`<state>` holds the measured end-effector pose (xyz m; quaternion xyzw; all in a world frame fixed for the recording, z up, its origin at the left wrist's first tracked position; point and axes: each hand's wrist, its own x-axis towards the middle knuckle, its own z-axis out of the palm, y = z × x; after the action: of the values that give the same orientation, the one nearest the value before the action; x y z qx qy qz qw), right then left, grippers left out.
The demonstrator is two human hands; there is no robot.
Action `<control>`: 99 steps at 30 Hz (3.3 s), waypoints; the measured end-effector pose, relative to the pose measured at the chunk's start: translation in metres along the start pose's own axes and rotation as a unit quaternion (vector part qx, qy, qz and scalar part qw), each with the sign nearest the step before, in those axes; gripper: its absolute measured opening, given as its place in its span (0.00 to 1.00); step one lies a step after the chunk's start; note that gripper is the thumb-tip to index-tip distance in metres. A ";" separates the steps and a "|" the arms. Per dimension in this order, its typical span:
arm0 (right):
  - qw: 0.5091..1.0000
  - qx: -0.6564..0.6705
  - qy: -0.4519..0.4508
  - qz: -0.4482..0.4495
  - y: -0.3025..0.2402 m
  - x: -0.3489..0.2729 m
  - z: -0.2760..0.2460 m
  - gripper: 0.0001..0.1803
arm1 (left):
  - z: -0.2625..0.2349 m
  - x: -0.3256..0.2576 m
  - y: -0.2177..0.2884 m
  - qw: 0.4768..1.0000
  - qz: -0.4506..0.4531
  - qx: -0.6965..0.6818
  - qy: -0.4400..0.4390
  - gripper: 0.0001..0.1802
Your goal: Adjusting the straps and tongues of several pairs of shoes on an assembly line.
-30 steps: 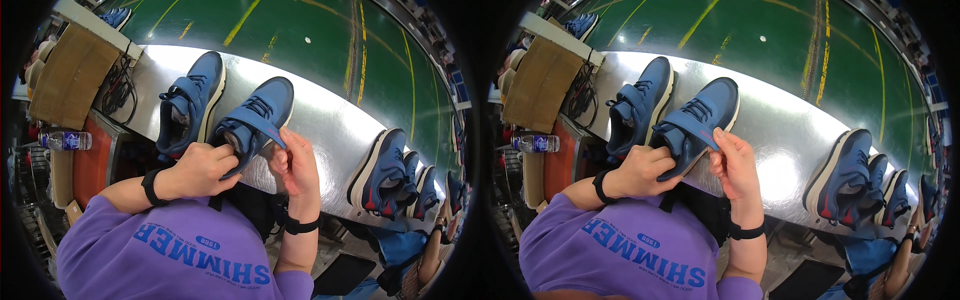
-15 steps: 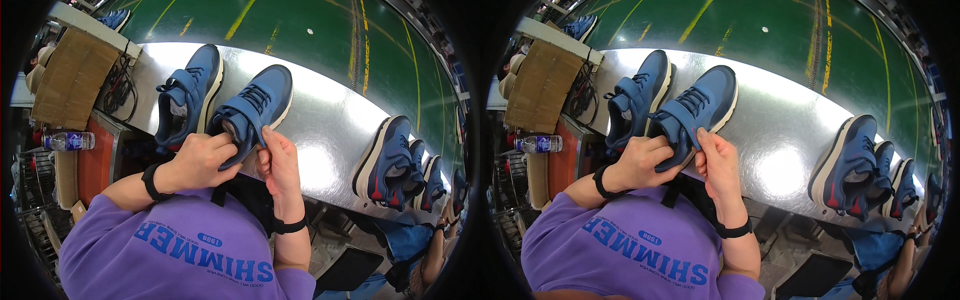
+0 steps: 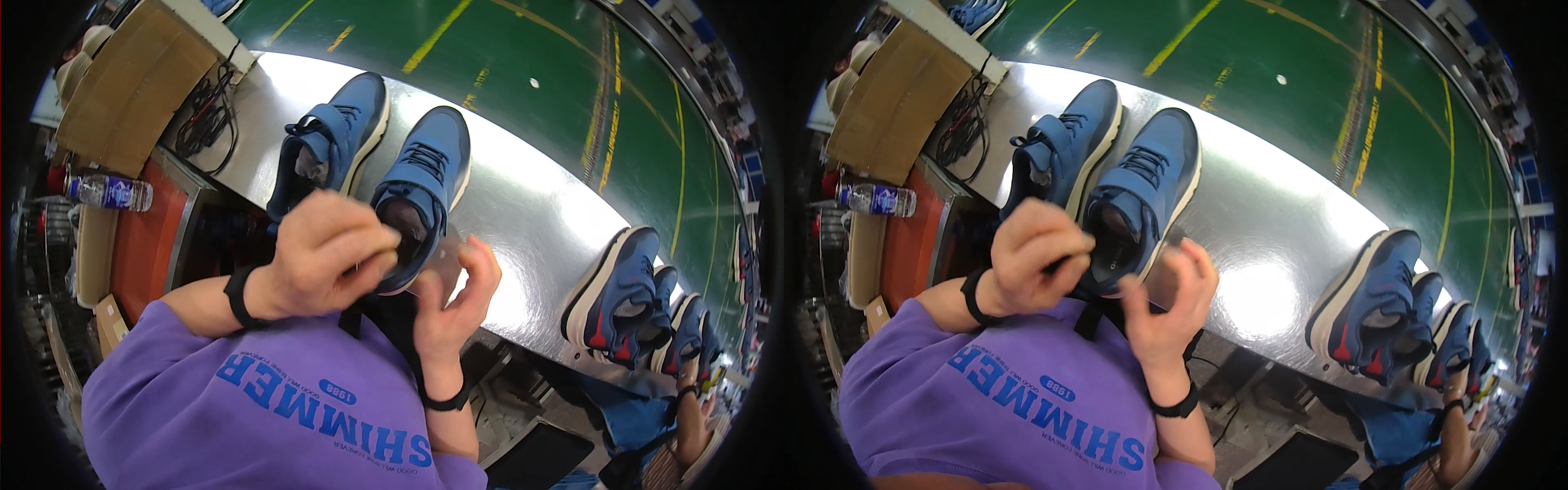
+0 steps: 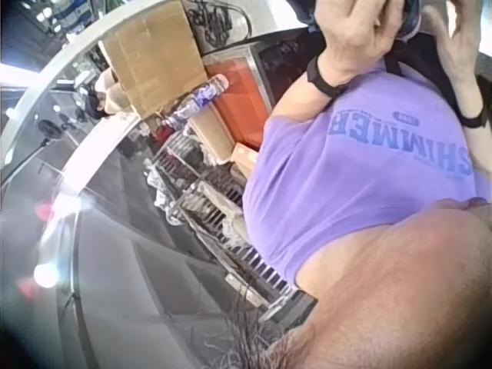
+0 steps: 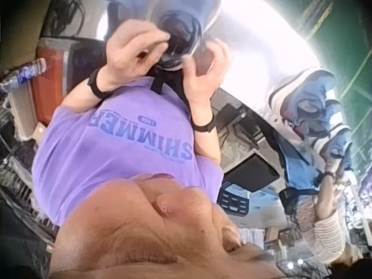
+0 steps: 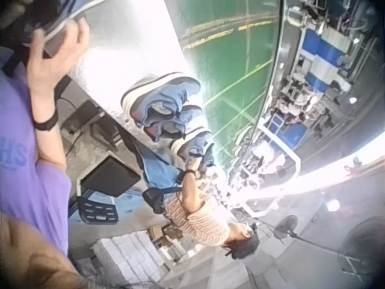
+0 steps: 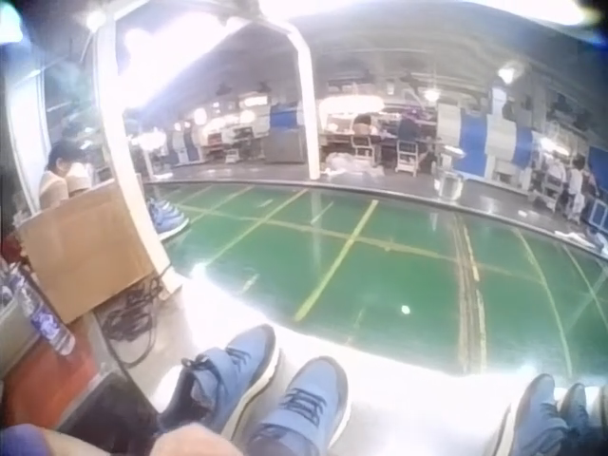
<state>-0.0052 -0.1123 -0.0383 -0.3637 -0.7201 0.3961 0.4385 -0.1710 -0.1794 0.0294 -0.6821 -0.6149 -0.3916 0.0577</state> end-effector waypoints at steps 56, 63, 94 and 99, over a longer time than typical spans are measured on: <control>0.944 -0.312 -0.096 0.037 -0.004 0.030 -0.069 0.28 | -0.036 -0.067 -0.053 0.990 -0.084 -0.036 -0.106 0.21; 0.929 -0.322 0.050 -0.173 -0.048 0.001 -0.037 0.20 | -0.038 -0.059 -0.055 0.980 -0.138 0.022 0.141 0.22; 0.949 -0.103 -0.257 -0.149 -0.059 0.003 0.074 0.11 | -0.047 -0.059 -0.081 0.887 -0.346 -0.283 0.117 0.09; 0.948 -0.112 -0.268 -0.128 -0.067 -0.012 0.057 0.11 | -0.048 -0.060 -0.078 0.925 -0.338 -0.146 -0.096 0.18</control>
<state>-0.0654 -0.1657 -0.0003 -0.1958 -0.8914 0.3360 0.2329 -0.2586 -0.2354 -0.0052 -0.4691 -0.7475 -0.4062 -0.2371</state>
